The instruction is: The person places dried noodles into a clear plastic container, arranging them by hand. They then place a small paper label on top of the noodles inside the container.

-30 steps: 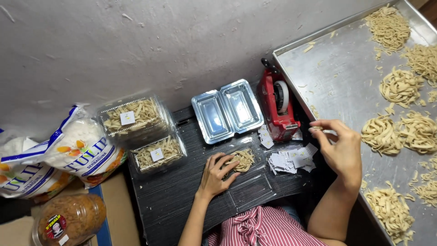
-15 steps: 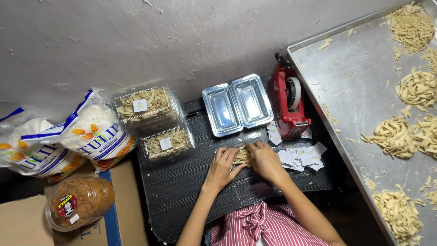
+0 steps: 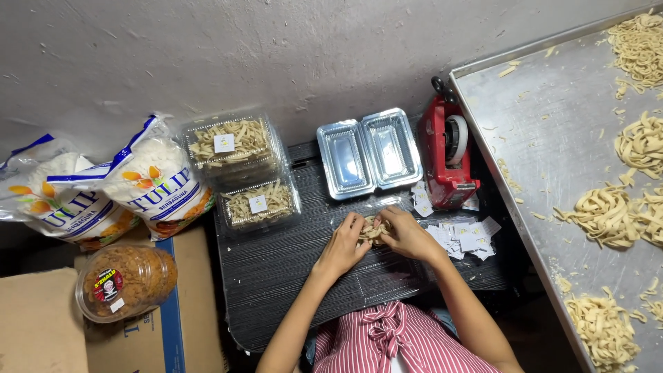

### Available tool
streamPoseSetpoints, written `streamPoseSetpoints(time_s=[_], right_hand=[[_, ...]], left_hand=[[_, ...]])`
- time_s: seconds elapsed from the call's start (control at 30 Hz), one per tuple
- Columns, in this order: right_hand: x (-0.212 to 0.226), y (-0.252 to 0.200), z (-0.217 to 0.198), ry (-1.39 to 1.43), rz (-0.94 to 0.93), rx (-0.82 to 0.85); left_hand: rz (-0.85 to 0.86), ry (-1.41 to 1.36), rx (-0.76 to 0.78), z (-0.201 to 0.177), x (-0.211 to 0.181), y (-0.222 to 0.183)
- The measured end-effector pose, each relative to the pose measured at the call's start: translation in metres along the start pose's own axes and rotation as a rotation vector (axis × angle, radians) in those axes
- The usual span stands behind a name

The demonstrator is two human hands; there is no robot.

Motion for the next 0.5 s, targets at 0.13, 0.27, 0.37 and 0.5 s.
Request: streamPoseSetpoints(time_s=[0.13,0.27,0.37,0.5], right_hand=[[0.014,-0.010,-0.017,0.123,0.004,-0.054],[0.013,-0.013,-0.030,0.180,-0.032,-0.123],[0.010,-0.015,-0.032,0.155,-0.059,-0.127],[0.020,-0.021,-0.038,0.016,-0.094,-0.076]], left_hand=[[-0.025,-0.136,-0.087,-0.010,0.002,-0.001],[-0.050,-0.153,-0.115,-0.021,0.005,-0.006],[-0.049,-0.121,-0.072,-0.027,0.001,-0.010],[0.056,-0.019,-0.055,-0.039,-0.020,-0.015]])
Point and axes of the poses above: each hand's wrist, its own y-axis towards the middle knuckle, its own z-axis out of the palm, x = y × z, the point moved 7 cm from there along y, towards the middle knuckle
